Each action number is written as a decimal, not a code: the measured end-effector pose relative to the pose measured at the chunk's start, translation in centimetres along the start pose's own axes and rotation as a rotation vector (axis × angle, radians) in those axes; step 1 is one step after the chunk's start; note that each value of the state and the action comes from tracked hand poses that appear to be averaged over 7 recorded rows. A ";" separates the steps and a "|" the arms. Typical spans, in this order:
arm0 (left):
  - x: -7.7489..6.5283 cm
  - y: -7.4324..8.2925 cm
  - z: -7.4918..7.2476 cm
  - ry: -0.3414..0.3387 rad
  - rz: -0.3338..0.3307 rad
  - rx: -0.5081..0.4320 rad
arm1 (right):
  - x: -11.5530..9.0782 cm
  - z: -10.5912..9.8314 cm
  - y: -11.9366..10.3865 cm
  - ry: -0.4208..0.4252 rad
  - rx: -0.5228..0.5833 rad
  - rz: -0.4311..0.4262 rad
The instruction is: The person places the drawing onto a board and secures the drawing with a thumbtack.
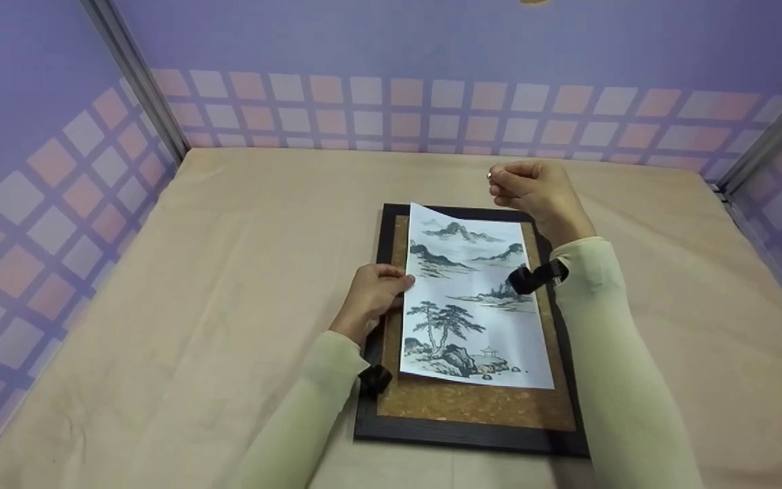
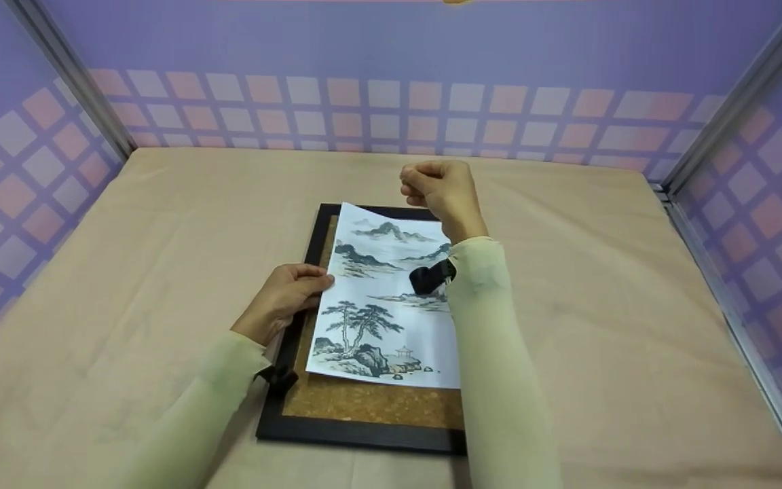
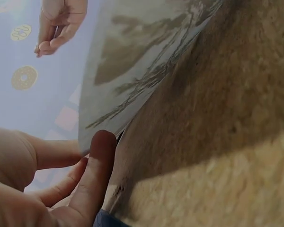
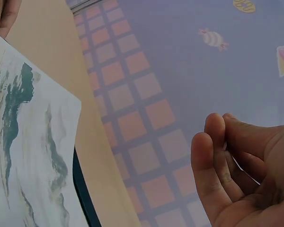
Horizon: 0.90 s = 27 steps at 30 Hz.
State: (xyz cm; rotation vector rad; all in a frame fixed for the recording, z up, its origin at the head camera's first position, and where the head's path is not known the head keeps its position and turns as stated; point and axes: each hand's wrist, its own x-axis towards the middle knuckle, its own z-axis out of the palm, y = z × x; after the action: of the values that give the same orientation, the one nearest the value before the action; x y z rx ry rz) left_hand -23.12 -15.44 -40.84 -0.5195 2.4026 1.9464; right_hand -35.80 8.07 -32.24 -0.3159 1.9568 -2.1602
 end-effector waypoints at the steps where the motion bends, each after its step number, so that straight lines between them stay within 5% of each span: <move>1: 0.0 0.0 -0.1 0.000 -0.004 0.002 | 0.2 0.1 0.3 -0.008 0.002 0.013; 14: -0.2 0.6 -0.6 -0.001 0.030 -0.049 | 2.7 0.9 4.2 -0.037 -0.197 0.147; 22: -1.4 1.4 0.0 0.054 0.125 0.112 | 3.2 1.0 5.8 -0.051 -0.254 0.229; 27: -2.3 1.8 0.6 0.000 0.170 0.121 | 3.5 1.0 6.7 -0.051 -0.251 0.254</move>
State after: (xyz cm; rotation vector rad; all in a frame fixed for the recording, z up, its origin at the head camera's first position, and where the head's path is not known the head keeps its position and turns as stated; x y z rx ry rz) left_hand -21.54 -14.03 -38.79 -0.3210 2.6229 1.8422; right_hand -38.80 5.42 -38.75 -0.1487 2.1125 -1.7399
